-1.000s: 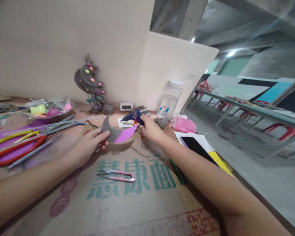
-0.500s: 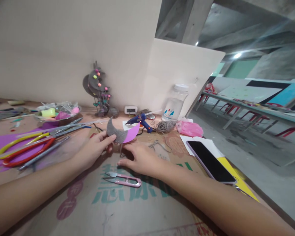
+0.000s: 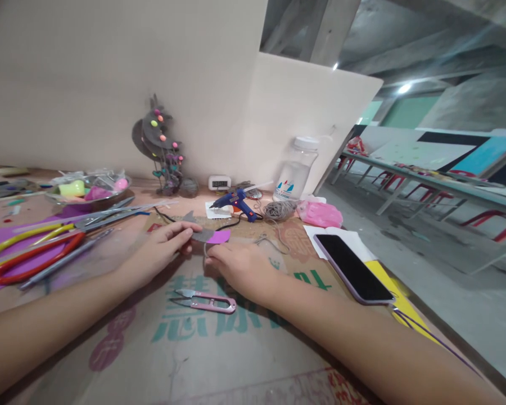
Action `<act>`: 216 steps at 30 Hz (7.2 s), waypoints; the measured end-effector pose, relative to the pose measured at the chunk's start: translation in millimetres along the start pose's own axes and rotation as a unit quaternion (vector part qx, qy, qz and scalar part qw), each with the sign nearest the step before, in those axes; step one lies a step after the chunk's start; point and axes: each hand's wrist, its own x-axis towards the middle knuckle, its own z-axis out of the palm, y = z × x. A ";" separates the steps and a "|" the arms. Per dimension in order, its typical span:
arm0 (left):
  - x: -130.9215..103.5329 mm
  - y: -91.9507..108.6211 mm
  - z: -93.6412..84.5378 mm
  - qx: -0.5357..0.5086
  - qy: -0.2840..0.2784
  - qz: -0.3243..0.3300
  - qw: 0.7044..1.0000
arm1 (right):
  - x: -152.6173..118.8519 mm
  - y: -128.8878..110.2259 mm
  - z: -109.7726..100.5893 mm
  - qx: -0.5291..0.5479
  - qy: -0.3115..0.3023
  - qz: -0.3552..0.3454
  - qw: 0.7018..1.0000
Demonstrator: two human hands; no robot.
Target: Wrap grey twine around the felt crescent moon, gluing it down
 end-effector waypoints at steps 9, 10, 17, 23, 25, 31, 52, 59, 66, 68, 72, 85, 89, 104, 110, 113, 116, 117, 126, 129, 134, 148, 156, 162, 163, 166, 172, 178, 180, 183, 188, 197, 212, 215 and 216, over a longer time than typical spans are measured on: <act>-5.2 -7.1 3.2 0.127 -0.052 0.081 0.987 | 1.7 6.8 -0.8 0.124 0.056 0.035 0.990; -5.6 -7.1 3.5 0.126 -0.053 0.084 0.987 | 2.3 6.6 -1.8 0.143 0.057 0.046 0.987; -8.8 -5.2 5.5 0.067 -0.084 0.058 0.992 | 5.8 12.1 -4.9 0.232 0.095 0.119 0.961; -11.9 2.9 6.0 0.083 -0.068 0.051 0.993 | 8.4 28.5 -0.3 0.282 0.051 0.161 0.944; -12.2 3.6 6.1 0.072 -0.074 0.044 0.994 | 9.2 33.3 0.4 0.313 -0.002 0.178 0.933; -11.5 -3.3 4.5 0.049 -0.102 0.055 0.992 | 9.7 41.3 1.0 0.348 -0.101 0.188 0.913; 6.7 -4.9 -5.9 -0.092 0.074 -0.006 0.993 | 7.1 40.7 11.6 0.337 0.018 0.219 0.916; 6.9 -7.7 -3.0 -0.036 0.066 0.053 0.996 | 6.7 32.3 7.4 0.375 0.045 0.207 0.903; -6.3 -3.1 1.8 0.088 -0.014 0.130 0.987 | 5.6 28.4 9.7 0.353 0.020 0.198 0.914; -9.4 -2.6 3.6 0.107 -0.024 0.126 0.986 | 5.6 28.2 10.3 0.344 0.019 0.198 0.917; -11.5 -3.5 6.4 0.108 -0.032 0.130 0.985 | 5.6 26.4 12.5 0.341 0.019 0.203 0.918; -11.7 -0.9 5.6 0.149 -0.039 0.136 0.979 | 5.0 27.8 16.5 0.360 0.015 0.217 0.907; -12.8 0.0 6.5 0.124 -0.058 0.106 0.985 | 4.8 28.8 16.5 0.330 0.036 0.217 0.918; -12.9 -2.9 6.8 0.059 -0.102 0.073 0.990 | 5.6 36.7 21.9 0.335 0.051 0.211 0.917; -13.2 2.4 7.5 0.024 -0.113 0.040 0.992 | 7.0 38.5 18.8 0.294 0.033 0.215 0.931; -13.0 1.7 7.2 0.024 -0.112 0.049 0.992 | 7.9 49.0 18.5 0.234 0.037 0.204 0.950; -12.5 -0.7 6.9 0.027 -0.108 0.057 0.992 | 8.3 59.0 19.0 0.179 0.084 0.161 0.967; -12.3 -1.3 6.9 0.028 -0.106 0.056 0.992 | 8.2 60.0 18.7 0.173 0.111 0.143 0.968; -11.4 0.9 6.9 0.040 -0.078 0.041 0.995 | 3.7 29.7 11.1 0.190 0.159 0.092 0.964; -10.7 1.5 6.8 0.056 -0.068 0.056 0.995 | 4.6 28.7 13.1 0.183 0.104 0.086 0.974; -10.3 -0.9 6.5 0.068 -0.076 0.071 0.992 | 6.8 33.2 18.6 0.263 0.053 0.091 0.959; 7.9 -9.9 -6.4 -0.003 0.025 0.084 0.996 | 5.4 35.4 21.8 0.302 0.071 0.168 0.936; 0.7 -8.5 0.8 -0.021 -0.026 0.080 0.996 | 9.3 26.4 7.8 0.325 0.120 0.134 0.929; -2.1 -7.6 1.8 -0.027 -0.065 0.072 0.995 | 10.0 15.2 10.1 0.281 0.097 0.121 0.947; -2.1 -7.4 1.5 -0.020 -0.063 0.073 0.995 | 9.6 14.9 10.0 0.280 0.097 0.126 0.947; -2.4 -5.2 0.9 0.020 -0.052 0.066 0.996 | 8.2 14.7 8.8 0.281 0.096 0.135 0.945; -3.9 -0.9 0.6 0.139 -0.030 0.059 0.988 | 6.2 10.3 8.0 0.263 0.095 0.088 0.956; -3.3 -0.6 -1.1 0.155 -0.050 0.091 0.982 | 6.1 11.9 10.4 0.258 0.098 0.094 0.956; -3.1 0.3 -1.5 0.147 -0.047 0.104 0.982 | 6.4 13.4 10.9 0.263 0.101 0.106 0.954; -4.0 1.9 -1.2 0.152 -0.044 0.096 0.983 | 6.5 14.3 11.3 0.267 0.108 0.110 0.951; -5.0 1.6 0.4 0.187 -0.038 0.079 0.978 | 6.0 11.8 9.7 0.255 0.102 0.097 0.956; -5.5 2.4 -2.1 0.172 -0.001 0.149 0.974 | 6.4 14.0 11.8 0.260 0.122 0.125 0.950; -10.3 2.4 -3.7 0.333 0.026 0.314 0.889 | 4.7 8.5 8.8 0.237 0.120 0.090 0.960; -11.1 2.9 -2.2 0.346 0.008 0.302 0.888 | 4.8 7.4 8.1 0.237 0.113 0.071 0.962; -10.8 2.7 -1.9 0.344 0.005 0.291 0.893 | 4.9 7.4 8.0 0.238 0.112 0.069 0.962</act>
